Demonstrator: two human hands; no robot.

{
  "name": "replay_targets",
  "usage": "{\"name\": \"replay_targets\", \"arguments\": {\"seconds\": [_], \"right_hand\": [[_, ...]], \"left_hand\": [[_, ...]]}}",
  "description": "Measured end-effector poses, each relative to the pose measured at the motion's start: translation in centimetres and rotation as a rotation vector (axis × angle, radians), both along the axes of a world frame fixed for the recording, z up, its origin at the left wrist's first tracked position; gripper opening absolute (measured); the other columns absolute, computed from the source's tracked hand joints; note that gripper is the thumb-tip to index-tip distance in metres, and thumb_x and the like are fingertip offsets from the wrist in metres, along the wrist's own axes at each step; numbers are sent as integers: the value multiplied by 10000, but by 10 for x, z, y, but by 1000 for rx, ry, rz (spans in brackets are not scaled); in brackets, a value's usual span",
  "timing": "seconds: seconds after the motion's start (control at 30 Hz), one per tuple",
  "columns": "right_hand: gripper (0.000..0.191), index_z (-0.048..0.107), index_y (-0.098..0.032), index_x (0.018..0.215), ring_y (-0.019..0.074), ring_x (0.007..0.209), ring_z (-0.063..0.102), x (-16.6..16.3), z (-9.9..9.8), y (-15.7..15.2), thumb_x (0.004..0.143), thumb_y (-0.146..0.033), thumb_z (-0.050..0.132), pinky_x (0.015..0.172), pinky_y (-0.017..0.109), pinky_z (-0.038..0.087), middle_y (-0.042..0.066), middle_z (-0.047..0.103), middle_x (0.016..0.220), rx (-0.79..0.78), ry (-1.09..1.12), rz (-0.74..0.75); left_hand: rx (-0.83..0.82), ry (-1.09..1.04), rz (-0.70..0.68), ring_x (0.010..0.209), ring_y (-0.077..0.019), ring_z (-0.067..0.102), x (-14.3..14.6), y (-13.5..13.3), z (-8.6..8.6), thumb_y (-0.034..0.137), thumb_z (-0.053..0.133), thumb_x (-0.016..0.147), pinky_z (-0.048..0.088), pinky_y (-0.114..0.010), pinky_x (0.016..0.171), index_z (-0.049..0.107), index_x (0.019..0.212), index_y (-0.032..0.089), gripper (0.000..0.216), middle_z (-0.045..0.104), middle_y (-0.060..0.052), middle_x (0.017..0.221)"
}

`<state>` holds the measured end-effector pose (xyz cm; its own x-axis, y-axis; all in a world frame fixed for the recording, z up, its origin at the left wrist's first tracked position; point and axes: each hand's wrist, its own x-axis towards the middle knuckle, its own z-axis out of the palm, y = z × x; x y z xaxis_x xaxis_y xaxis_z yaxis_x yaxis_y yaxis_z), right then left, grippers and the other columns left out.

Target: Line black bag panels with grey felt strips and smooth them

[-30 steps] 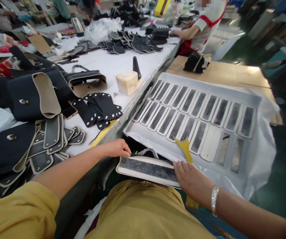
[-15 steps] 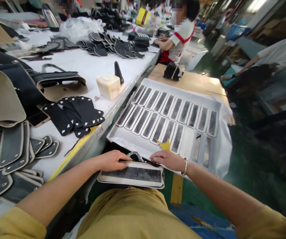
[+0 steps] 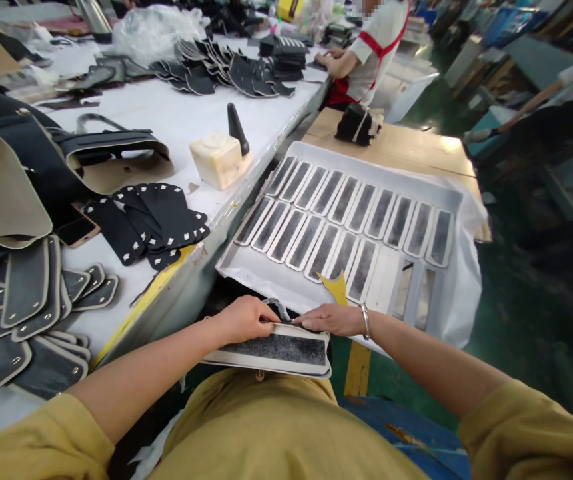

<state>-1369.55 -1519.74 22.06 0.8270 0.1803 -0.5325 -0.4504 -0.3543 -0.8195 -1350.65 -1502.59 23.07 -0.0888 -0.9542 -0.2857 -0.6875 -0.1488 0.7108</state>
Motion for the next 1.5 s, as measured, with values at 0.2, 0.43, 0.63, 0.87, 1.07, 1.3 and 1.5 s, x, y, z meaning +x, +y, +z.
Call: {"name": "replay_targets", "arguments": {"seconds": [0.2,0.43,0.63,0.87,1.07,1.3,1.5], "right_hand": [[703,547,-167,1306,242,1135,555,-1,0,1,844,-675,397,994,318,412,57,615,1242,10,-11,-5],[641,558,-168,1287,205,1077,581,-2,-6,-2,884,-630,368,957,288,426,45,638,1193,83,-64,38],[657,582,-157,1260,201,1067,580,-2,-8,-2,870,-644,376,958,281,415,49,641,1186,56,-64,48],[675,539,-171,1312,209,1121,551,0,-6,-3,861,-650,386,988,275,387,55,609,1243,27,-66,73],[798,521,-106,1323,242,1138,542,5,-8,-6,801,-703,430,963,284,405,95,598,1256,30,-40,105],[665,542,-142,1309,216,1115,559,12,-2,-6,844,-612,462,944,254,413,54,610,1245,44,-40,164],[616,537,-140,1313,218,1118,558,17,-3,-1,884,-568,430,981,267,392,58,612,1240,53,-75,204]], "left_hand": [[-80,-48,-82,954,-164,646,2,5,-1,201,526,790,434,-194,815,707,1041,200,310,704,-19,1036],[-199,-279,-301,890,-183,657,-18,-15,3,251,503,852,436,-220,709,685,996,224,234,713,-16,963],[-310,-405,-406,800,-163,652,-27,-19,-6,253,475,882,427,-214,627,650,972,205,203,701,-15,870],[-427,-299,-514,908,-150,648,-3,-7,-17,202,419,912,489,-217,770,584,1137,161,283,688,-51,1030],[-354,-323,-593,1020,-185,625,5,-3,-13,138,430,875,495,-257,853,507,1246,113,379,636,-89,1177],[-293,-240,-510,977,-157,633,3,-5,-7,158,434,870,473,-213,852,586,1142,172,312,681,-62,1063],[-291,-200,-499,982,-174,633,1,-2,-5,132,465,843,490,-236,846,565,1191,161,364,668,-83,1101]]}}
